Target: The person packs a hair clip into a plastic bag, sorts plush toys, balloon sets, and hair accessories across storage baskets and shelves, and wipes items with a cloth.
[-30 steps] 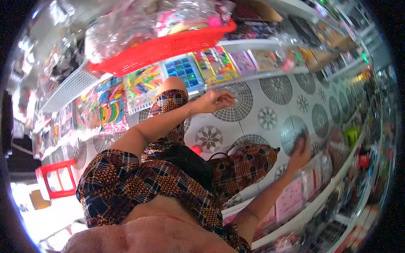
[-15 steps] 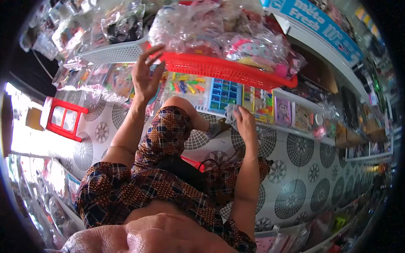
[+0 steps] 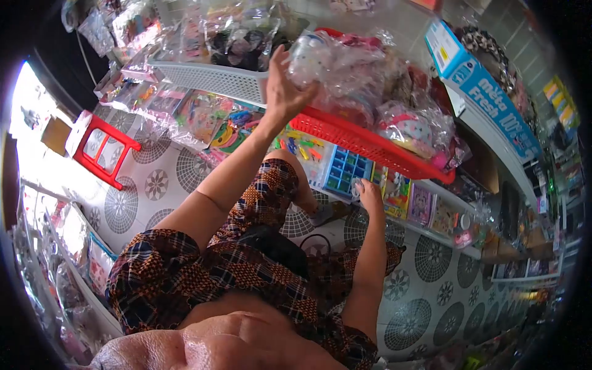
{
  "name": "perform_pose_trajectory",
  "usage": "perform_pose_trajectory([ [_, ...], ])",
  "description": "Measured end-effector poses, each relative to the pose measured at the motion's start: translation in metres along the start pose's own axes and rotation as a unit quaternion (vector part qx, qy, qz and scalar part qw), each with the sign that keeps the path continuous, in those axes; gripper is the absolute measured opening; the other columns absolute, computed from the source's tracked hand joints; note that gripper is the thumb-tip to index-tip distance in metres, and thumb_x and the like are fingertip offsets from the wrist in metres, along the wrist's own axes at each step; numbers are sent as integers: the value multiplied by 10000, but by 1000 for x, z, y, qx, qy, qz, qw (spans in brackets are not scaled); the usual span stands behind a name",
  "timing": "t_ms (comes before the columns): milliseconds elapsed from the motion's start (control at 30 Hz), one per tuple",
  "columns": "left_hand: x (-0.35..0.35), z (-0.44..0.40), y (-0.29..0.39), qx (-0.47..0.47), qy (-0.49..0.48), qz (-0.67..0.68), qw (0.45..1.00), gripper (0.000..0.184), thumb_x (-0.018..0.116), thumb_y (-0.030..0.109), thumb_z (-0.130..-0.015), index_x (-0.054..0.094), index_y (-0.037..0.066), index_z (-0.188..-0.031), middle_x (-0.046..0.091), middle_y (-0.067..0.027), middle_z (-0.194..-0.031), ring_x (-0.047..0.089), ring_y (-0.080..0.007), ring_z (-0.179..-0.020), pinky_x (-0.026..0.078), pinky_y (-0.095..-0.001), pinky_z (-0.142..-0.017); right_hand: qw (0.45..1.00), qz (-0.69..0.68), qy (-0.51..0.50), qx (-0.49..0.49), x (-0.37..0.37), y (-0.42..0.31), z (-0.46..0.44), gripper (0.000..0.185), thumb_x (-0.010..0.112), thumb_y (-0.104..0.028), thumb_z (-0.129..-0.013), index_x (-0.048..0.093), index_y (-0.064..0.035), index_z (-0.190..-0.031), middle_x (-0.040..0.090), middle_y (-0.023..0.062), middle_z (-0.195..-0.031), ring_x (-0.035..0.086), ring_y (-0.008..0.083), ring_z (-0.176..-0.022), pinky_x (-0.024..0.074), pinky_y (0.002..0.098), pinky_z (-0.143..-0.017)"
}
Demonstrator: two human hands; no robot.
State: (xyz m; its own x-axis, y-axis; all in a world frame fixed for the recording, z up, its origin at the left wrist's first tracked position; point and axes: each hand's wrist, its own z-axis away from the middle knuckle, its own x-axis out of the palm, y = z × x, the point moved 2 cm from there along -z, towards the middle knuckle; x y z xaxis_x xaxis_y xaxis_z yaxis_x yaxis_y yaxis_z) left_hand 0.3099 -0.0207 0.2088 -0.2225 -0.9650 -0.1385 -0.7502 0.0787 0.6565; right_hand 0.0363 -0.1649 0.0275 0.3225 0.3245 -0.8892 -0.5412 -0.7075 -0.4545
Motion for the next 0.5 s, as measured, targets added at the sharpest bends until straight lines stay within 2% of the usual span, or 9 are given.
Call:
perform_pose_trajectory([
  [33,0,-1,-1,-24,-25,-19,999,982,755,227,-573,160,-16,-1316,454,-241,-1164,513,-351,-1034,448,-377,-849,1000,5,-3,-8,7,0,-5,310,537,-239,-836,566,27,-994,581,238,-927,549,386,-884,443,415,-731],
  [133,1,-1,5,-33,-35,-66,997,1073,778,289,-546,109,-11,-1330,440,-260,-1185,509,-384,-1026,448,-394,-837,999,-12,-26,-16,15,-13,-12,294,530,-230,-840,567,24,-982,582,238,-913,550,387,-878,441,415,-719],
  [167,1,-2,4,-33,-20,-80,996,1133,785,353,-533,75,-16,-1334,480,-273,-1136,524,-404,-985,444,-402,-830,998,-18,-52,-32,18,-21,-15,279,529,-219,-841,569,22,-975,582,236,-910,549,387,-879,439,418,-708],
  [200,-3,-3,7,-35,-19,-83,996,1133,785,353,-533,75,-16,-1334,480,-273,-1136,524,-404,-985,444,-402,-830,996,-24,-78,-47,20,-27,-16,264,528,-208,-843,571,20,-969,583,233,-907,549,386,-881,436,420,-697],
  [267,-6,-6,11,-163,-99,-63,980,1135,780,382,-540,76,-24,-1331,539,-273,-1044,546,-413,-938,448,-399,-818,993,-70,-71,-64,29,-29,-14,235,533,-189,-842,573,10,-961,582,232,-878,547,391,-869,429,428,-667],
  [300,-5,-7,11,-104,-57,-77,990,1109,788,373,-537,121,-74,-1302,585,-262,-911,577,-420,-816,468,-433,-716,993,-61,-68,-76,29,-35,-12,233,537,-184,-839,571,11,-963,582,233,-872,547,392,-865,430,427,-665],
  [400,-3,-3,4,-93,-59,-58,992,1020,780,384,-554,207,-57,-1274,585,-264,-913,578,-405,-838,465,-430,-722,993,-38,-99,-57,19,-46,0,252,541,-174,-839,565,27,-989,587,227,-922,555,376,-891,438,416,-689],
  [433,-2,-2,1,-77,-35,-69,994,897,768,391,-579,312,-28,-1228,592,-248,-912,586,-382,-845,464,-417,-734,993,-36,-92,-63,19,-43,1,256,537,-172,-843,566,19,-1009,590,222,-940,560,368,-897,443,412,-702],
  [500,-1,-2,-1,-85,-28,-39,995,864,764,393,-589,338,-20,-1217,593,-240,-928,587,-373,-855,461,-410,-747,994,-36,-78,-69,19,-39,2,261,532,-171,-846,567,12,-1029,593,216,-958,564,360,-903,449,409,-716],
])
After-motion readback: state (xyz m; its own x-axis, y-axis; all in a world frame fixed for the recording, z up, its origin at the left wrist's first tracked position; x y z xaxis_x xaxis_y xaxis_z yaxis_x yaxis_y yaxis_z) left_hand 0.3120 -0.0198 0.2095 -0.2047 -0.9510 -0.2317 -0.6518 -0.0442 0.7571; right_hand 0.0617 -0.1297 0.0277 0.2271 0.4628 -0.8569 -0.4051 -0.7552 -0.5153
